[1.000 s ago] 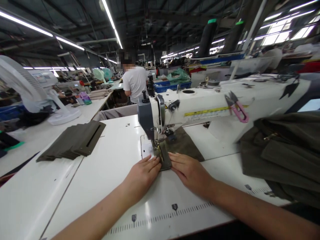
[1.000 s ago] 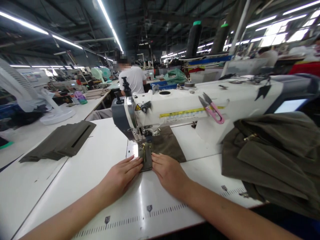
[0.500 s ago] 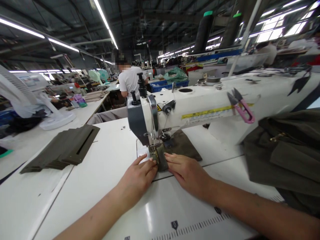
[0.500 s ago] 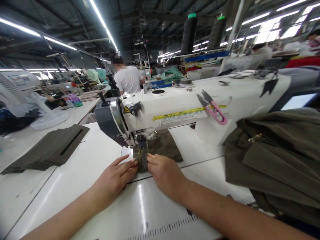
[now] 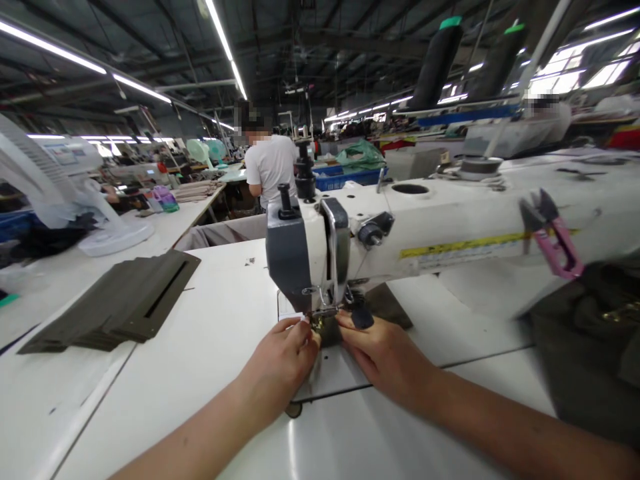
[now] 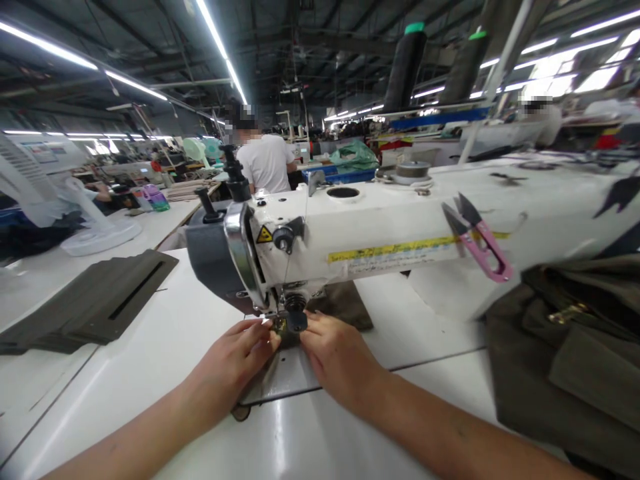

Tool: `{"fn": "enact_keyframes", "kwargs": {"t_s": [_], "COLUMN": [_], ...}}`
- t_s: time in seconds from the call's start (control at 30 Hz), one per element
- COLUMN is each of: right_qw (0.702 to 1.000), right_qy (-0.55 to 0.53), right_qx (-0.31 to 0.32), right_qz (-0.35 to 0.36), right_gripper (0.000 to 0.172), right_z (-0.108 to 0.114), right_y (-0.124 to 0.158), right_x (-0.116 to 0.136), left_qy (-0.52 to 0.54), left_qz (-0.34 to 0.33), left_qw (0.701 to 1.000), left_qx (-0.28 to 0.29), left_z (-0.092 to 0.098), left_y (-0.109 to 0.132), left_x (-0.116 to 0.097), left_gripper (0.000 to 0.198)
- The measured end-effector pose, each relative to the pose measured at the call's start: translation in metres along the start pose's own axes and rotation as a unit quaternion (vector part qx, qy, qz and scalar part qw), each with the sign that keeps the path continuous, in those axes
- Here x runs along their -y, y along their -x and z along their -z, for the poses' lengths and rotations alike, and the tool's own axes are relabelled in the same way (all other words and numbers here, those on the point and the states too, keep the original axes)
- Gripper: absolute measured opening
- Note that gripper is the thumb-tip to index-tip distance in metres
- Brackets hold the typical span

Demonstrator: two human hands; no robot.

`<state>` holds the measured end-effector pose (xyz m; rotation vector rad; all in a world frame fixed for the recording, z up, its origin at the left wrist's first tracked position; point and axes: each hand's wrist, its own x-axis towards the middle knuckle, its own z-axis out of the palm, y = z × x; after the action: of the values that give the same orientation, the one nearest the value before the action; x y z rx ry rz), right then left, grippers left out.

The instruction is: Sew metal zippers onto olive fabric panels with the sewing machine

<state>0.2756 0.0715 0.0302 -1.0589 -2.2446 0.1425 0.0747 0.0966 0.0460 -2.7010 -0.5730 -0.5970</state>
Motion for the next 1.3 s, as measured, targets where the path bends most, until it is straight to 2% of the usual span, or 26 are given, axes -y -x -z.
{"fn": "enact_keyframes", "kwargs": {"t_s": [0.1,0.43,0.67,0.83,1.07,1.3], "right_qw": [1.0,1.0,1.0,1.0,1.0,1.0], "right_qy": [0.005,0.012,0.011,0.008,-0.007,0.0], "right_qx": [0.001,0.0,0.011,0.003,-0.005,-0.01], "right_qz": [-0.005,0.0,-0.012,-0.013,-0.016,-0.013], "right_gripper": [0.025,0.025,0.027,0.027,0.027,0.027], "right_z": [-0.002,-0.003,-0.005,-0.005,-0.004,-0.005], "right_y": [-0.002,-0.003,-0.005,-0.006,-0.006,-0.007], "right_x": [-0.002,-0.002,-0.003,-0.003,0.0,-0.001], "left_qy": [-0.011,-0.023,0.004,0.036,0.063,0.041], "left_qz": [0.014,0.033,0.068,0.07,0.075,0.066], "left_qw": [1.0,0.999,0.997,0.997,0.995,0.997], "left_qx": [0.019,0.026,0.037,0.014,0.017,0.001], "left_z": [0.002,-0.002,-0.007,-0.01,-0.009,-0.009], "left_y": [-0.002,-0.001,0.002,0.003,0.004,0.006], "left_x": [0.0,-0.001,0.002,0.003,0.003,0.004], "left_gripper": [0.027,0.026,0.026,0.023,0.016,0.017]}}
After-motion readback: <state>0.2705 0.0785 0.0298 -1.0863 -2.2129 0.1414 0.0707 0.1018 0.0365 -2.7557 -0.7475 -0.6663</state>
